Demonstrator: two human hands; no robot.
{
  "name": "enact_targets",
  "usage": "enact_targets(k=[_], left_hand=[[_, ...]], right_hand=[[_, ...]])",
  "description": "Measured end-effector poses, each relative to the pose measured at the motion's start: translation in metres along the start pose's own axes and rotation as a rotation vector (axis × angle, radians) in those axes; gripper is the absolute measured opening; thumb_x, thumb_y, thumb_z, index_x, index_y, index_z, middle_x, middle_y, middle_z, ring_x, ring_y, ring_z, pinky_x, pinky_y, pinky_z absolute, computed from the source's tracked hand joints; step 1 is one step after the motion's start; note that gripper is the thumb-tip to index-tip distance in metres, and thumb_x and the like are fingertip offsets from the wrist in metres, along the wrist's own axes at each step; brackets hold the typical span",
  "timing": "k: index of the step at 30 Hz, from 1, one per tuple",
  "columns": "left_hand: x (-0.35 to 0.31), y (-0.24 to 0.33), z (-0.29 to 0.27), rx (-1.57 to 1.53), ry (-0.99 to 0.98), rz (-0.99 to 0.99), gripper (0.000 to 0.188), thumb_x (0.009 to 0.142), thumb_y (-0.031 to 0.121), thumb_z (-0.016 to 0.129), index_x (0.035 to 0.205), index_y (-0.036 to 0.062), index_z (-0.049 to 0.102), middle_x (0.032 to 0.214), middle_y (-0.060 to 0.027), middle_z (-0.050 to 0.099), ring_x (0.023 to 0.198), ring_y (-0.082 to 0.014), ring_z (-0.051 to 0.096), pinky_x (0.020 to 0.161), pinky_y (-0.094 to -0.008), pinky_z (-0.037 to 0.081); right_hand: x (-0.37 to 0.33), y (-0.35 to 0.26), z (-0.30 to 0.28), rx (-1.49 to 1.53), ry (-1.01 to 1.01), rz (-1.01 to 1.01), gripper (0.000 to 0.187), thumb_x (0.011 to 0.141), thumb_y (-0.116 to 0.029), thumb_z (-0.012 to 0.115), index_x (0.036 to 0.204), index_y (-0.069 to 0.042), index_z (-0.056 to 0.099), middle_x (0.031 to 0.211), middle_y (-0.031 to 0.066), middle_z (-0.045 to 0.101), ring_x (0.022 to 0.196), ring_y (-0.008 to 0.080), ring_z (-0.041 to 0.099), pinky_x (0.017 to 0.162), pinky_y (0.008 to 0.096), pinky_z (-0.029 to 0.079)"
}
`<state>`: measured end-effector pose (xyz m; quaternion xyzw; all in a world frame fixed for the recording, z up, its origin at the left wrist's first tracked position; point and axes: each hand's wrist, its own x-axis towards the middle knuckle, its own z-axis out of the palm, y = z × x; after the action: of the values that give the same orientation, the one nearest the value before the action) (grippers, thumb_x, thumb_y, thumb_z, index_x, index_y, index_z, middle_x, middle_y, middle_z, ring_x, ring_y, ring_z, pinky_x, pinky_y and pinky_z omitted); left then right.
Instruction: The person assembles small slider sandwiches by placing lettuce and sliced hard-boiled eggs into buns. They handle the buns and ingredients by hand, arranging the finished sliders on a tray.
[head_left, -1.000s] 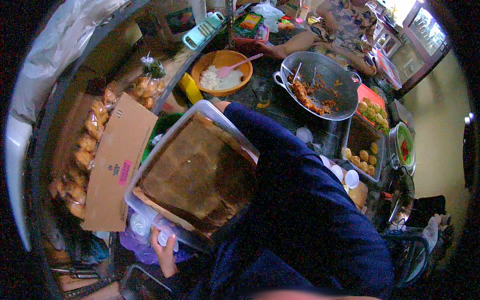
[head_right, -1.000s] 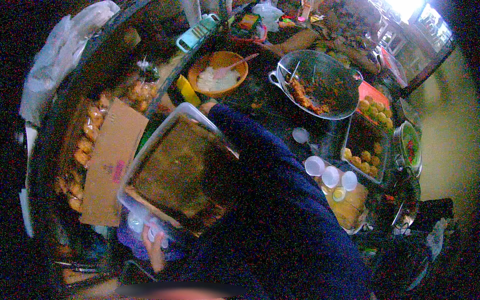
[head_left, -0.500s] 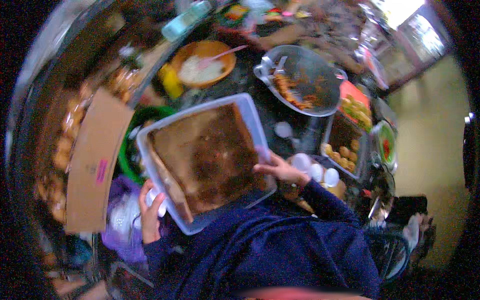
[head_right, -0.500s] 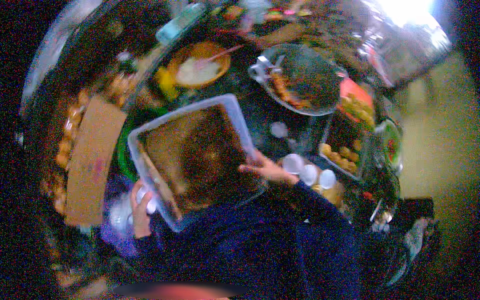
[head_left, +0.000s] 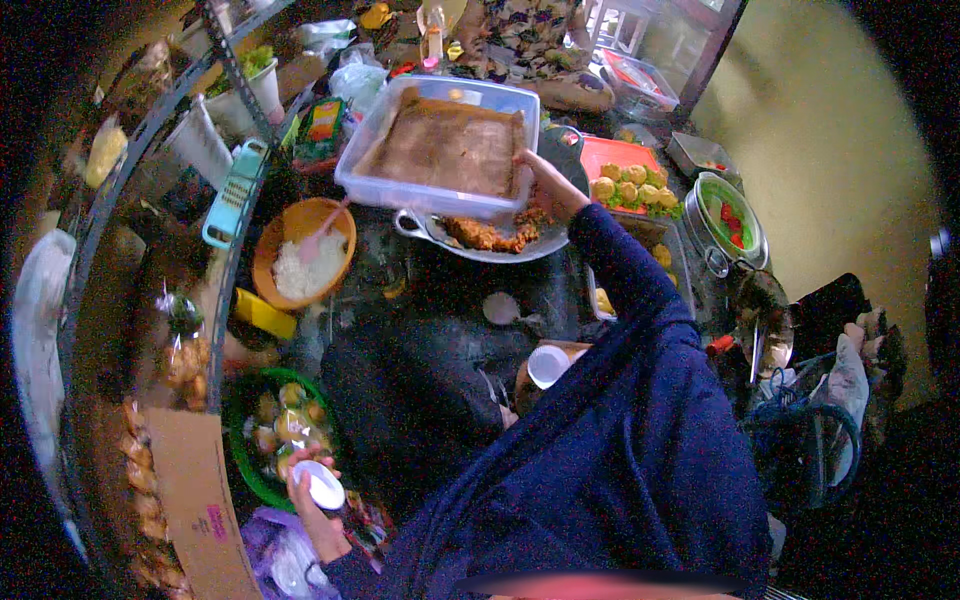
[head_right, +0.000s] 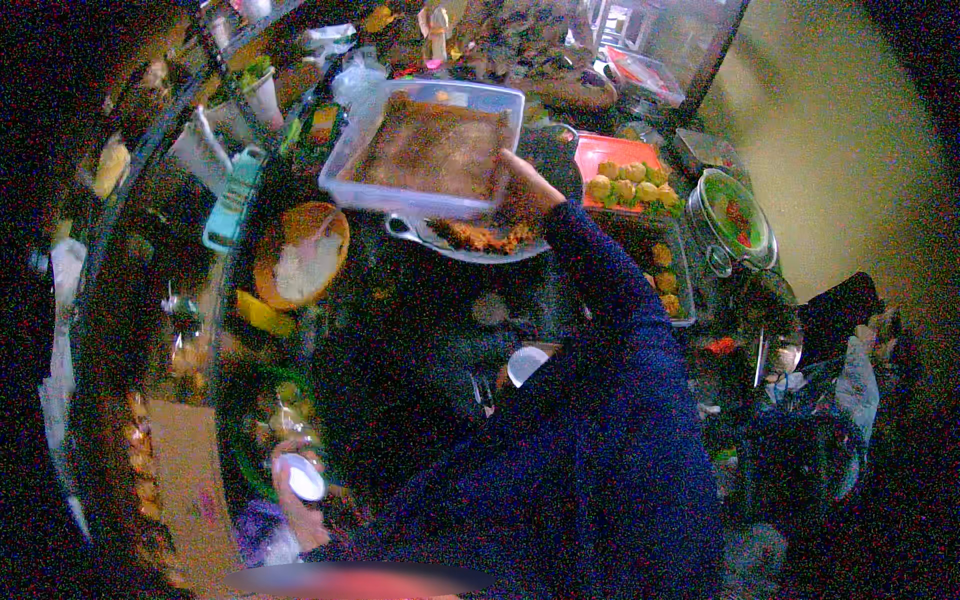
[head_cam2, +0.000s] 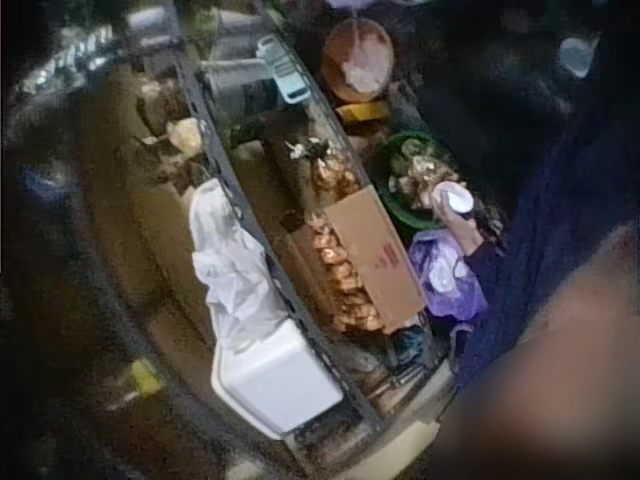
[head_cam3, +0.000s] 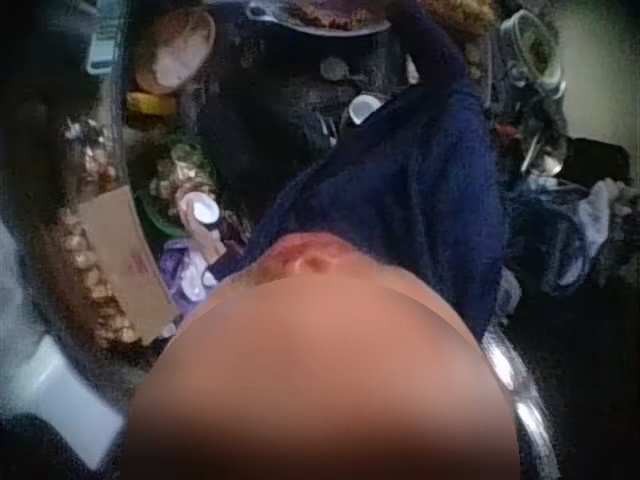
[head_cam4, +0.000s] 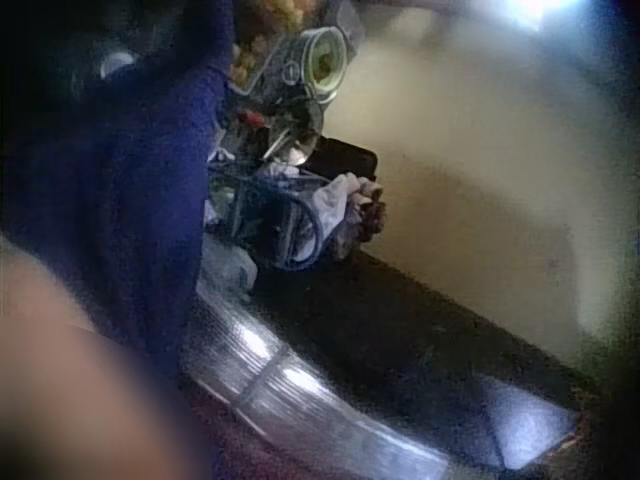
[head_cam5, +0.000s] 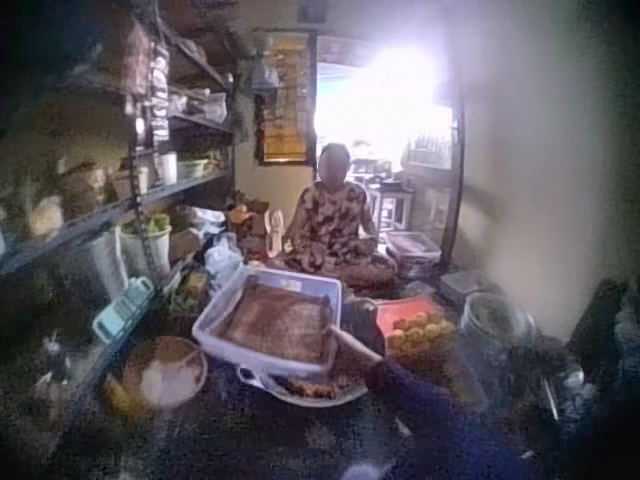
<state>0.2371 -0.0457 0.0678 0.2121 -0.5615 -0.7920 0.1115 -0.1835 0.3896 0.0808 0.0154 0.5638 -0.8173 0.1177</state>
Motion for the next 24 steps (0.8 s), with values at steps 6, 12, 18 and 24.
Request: enact_targets(k=[6,12,18,24], left_hand=[[0.017,-0.012,0.026,0.019,-0.016,0.000,0.046,0.083,0.034,0.061,0.117,0.0047,0.049,0.110,-0.0149,0.058,0.089,-0.0210,0.060,0.071,-0.0327,0.055],[0.027,-0.015,0.035,-0.123,-0.003,-0.101,0.049,0.082,0.034,0.061,0.118,0.0039,0.047,0.099,-0.0121,0.057,0.087,-0.0230,0.060,0.073,-0.0348,0.055],[0.031,-0.019,0.053,-0.212,-0.049,-0.098,0.052,0.079,0.031,0.066,0.119,0.0035,0.047,0.096,-0.0119,0.056,0.088,-0.0250,0.060,0.075,-0.0364,0.055],[0.031,-0.020,0.061,-0.283,-0.045,-0.134,0.052,0.078,0.031,0.067,0.118,0.0034,0.048,0.098,-0.0129,0.057,0.089,-0.0263,0.061,0.076,-0.0386,0.056]], right_hand=[[0.099,-0.019,0.001,-0.054,0.198,-0.058,0.053,0.081,-0.045,0.054,0.120,-0.011,0.048,0.109,0.0128,0.060,0.090,0.0272,0.061,0.075,0.0468,0.052],[0.214,0.010,-0.038,-0.092,0.259,-0.095,0.056,0.080,-0.044,0.054,0.121,-0.009,0.047,0.108,0.0150,0.060,0.084,0.0290,0.061,0.065,0.0471,0.053],[0.207,-0.006,-0.017,-0.058,0.366,-0.091,0.069,0.078,-0.055,0.060,0.125,-0.008,0.045,0.109,0.0164,0.052,0.081,0.0277,0.059,0.068,0.0416,0.054],[0.149,-0.024,0.021,-0.108,0.077,-0.067,0.070,0.081,-0.056,0.064,0.126,-0.006,0.044,0.103,0.0118,0.044,0.088,0.0239,0.056,0.075,0.0405,0.055]])
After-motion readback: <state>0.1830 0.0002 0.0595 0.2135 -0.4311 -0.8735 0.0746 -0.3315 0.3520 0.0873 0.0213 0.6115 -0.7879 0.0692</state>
